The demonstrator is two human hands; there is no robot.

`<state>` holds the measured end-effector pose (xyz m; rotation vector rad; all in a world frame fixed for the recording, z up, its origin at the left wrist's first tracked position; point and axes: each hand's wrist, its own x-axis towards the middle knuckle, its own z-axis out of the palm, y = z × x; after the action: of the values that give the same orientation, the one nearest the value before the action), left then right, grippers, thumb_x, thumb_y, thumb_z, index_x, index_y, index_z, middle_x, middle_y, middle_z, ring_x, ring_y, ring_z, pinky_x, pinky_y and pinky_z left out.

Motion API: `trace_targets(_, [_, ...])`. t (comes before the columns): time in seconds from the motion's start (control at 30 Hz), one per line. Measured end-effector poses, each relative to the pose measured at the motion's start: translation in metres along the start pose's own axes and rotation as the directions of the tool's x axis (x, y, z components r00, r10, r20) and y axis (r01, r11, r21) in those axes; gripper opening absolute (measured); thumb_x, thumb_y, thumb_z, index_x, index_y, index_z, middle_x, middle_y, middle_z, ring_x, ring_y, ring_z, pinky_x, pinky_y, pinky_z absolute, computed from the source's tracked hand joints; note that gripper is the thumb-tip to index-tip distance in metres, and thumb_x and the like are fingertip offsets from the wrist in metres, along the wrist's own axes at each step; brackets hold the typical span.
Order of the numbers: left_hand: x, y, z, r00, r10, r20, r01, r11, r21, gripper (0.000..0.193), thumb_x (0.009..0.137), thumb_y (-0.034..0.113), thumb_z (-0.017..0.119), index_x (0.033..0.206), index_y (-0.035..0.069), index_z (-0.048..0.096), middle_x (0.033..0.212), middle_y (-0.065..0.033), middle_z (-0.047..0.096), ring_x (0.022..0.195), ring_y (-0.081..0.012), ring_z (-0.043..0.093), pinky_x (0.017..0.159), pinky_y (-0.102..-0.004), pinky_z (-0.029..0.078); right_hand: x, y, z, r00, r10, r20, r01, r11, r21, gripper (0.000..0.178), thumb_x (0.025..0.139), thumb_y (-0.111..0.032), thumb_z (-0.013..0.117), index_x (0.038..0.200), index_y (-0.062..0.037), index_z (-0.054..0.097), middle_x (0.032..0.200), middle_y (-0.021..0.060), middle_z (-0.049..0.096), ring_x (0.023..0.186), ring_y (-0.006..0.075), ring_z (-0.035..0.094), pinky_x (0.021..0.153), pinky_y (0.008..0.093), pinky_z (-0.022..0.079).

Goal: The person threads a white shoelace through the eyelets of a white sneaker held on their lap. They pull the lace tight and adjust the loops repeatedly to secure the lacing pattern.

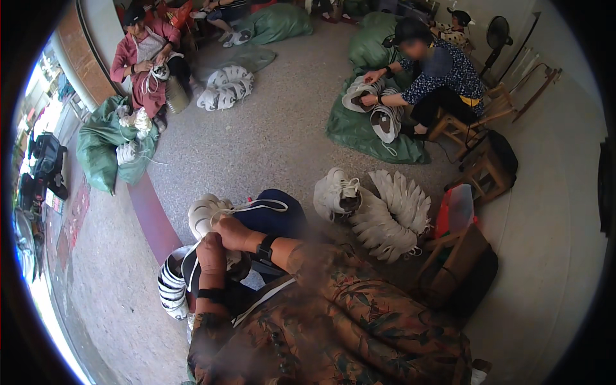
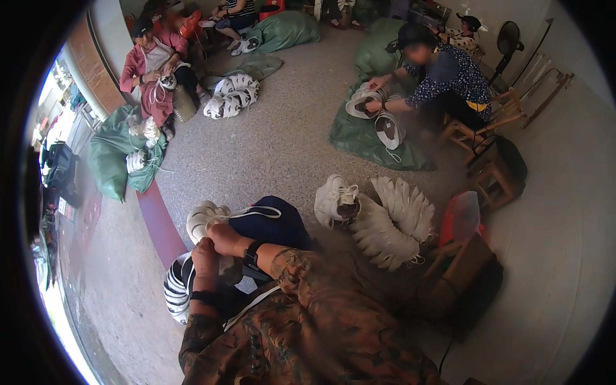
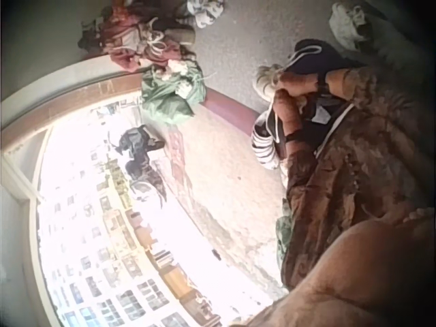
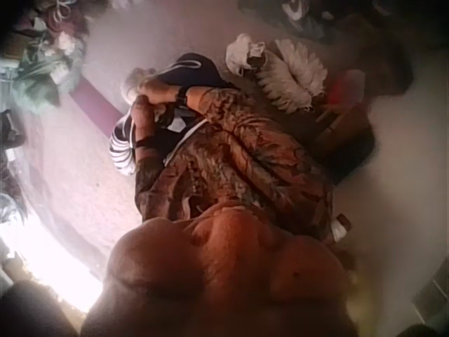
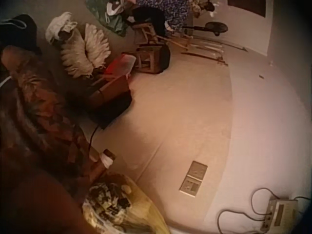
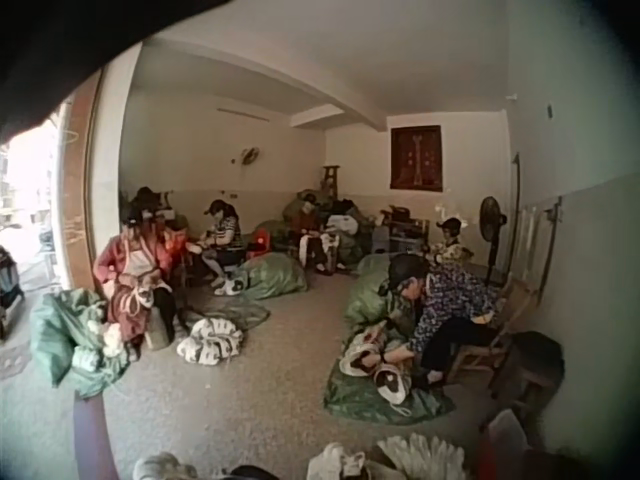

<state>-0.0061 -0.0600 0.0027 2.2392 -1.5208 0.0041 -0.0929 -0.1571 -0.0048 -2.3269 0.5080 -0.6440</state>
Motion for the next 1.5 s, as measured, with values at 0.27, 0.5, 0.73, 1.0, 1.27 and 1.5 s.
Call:
trace_targets(0.27, [-0.007, 0.028, -0.028, 0.992, 0.048, 0.117, -0.063, 0.990, 0.126, 0.015, 0.080, 0.015, 0.054, 0.069, 0.005, 0.060, 0.067, -0.0154, 0.062, 0.065, -0.0330, 0.063, 0.058, -0.0421, 0.050, -0.003, 0.003, 0.001, 0.979, 0.170, -0.112, -0.157, 0.981, 0.114, 0.005, 0.068, -0.005, 0.057, 0.064, -0.0047, 0.059, 0.070, 0.0201, 0.061, 0.072, 0.0391, 0.060, 0.063, 0.0465, 0.047])
trace_targets(0.5, [-0.074, 0.026, -0.063, 0.910, 0.322, 0.263, -0.197, 0.890, -0.411, 0.010, 0.079, 0.010, 0.058, 0.073, 0.002, 0.063, 0.066, -0.0143, 0.063, 0.060, -0.0268, 0.063, 0.054, -0.0345, 0.049, -0.003, 0.004, 0.004, 0.983, 0.069, -0.172, -0.059, 0.996, 0.063, 0.003, 0.069, -0.004, 0.055, 0.067, -0.0036, 0.057, 0.069, 0.0194, 0.059, 0.071, 0.0385, 0.058, 0.064, 0.0463, 0.046])
trace_targets(0.73, [-0.101, -0.063, -0.095, 0.736, -0.581, 0.347, 0.355, -0.105, -0.929, 0.022, 0.091, 0.009, 0.053, 0.110, -0.001, 0.054, 0.083, -0.0058, 0.064, 0.068, -0.0121, 0.060, 0.060, -0.0222, 0.048, -0.009, -0.031, 0.000, 0.938, -0.328, -0.111, 0.326, 0.945, -0.033, 0.006, 0.075, -0.008, 0.057, 0.069, -0.0060, 0.057, 0.073, 0.0111, 0.058, 0.077, 0.0274, 0.057, 0.073, 0.0424, 0.042])
trace_targets(1.0, [-0.120, -0.068, -0.070, 0.764, -0.378, 0.523, 0.418, -0.327, -0.848, 0.026, 0.090, 0.006, 0.055, 0.112, -0.006, 0.048, 0.090, -0.0135, 0.064, 0.077, -0.0172, 0.063, 0.064, -0.0236, 0.050, -0.011, -0.025, 0.001, 0.962, -0.270, 0.034, 0.271, 0.962, -0.045, 0.015, 0.073, -0.005, 0.059, 0.087, -0.0048, 0.061, 0.079, 0.0144, 0.053, 0.078, 0.0322, 0.053, 0.073, 0.0426, 0.042])
trace_targets(1.27, [-0.167, -0.131, -0.095, 0.548, -0.708, 0.445, 0.567, -0.077, -0.820, 0.022, 0.089, 0.010, 0.055, 0.107, -0.003, 0.051, 0.081, -0.0097, 0.063, 0.068, -0.0127, 0.060, 0.060, -0.0217, 0.048, -0.012, -0.021, 0.007, 0.958, -0.279, 0.063, 0.285, 0.947, -0.147, 0.038, 0.072, -0.007, 0.068, 0.109, -0.0024, 0.060, 0.084, 0.0127, 0.054, 0.083, 0.0297, 0.053, 0.079, 0.0404, 0.042])
trace_targets(1.5, [-0.129, -0.092, -0.086, 0.768, -0.450, 0.455, 0.400, -0.218, -0.890, 0.015, 0.090, 0.013, 0.057, 0.088, 0.000, 0.062, 0.079, -0.0037, 0.063, 0.068, -0.0082, 0.055, 0.062, -0.0196, 0.043, -0.008, -0.019, 0.007, 0.966, -0.248, 0.076, 0.256, 0.960, -0.117, 0.038, 0.071, -0.008, 0.067, 0.108, -0.0031, 0.060, 0.085, 0.0135, 0.057, 0.086, 0.0305, 0.054, 0.083, 0.0417, 0.042])
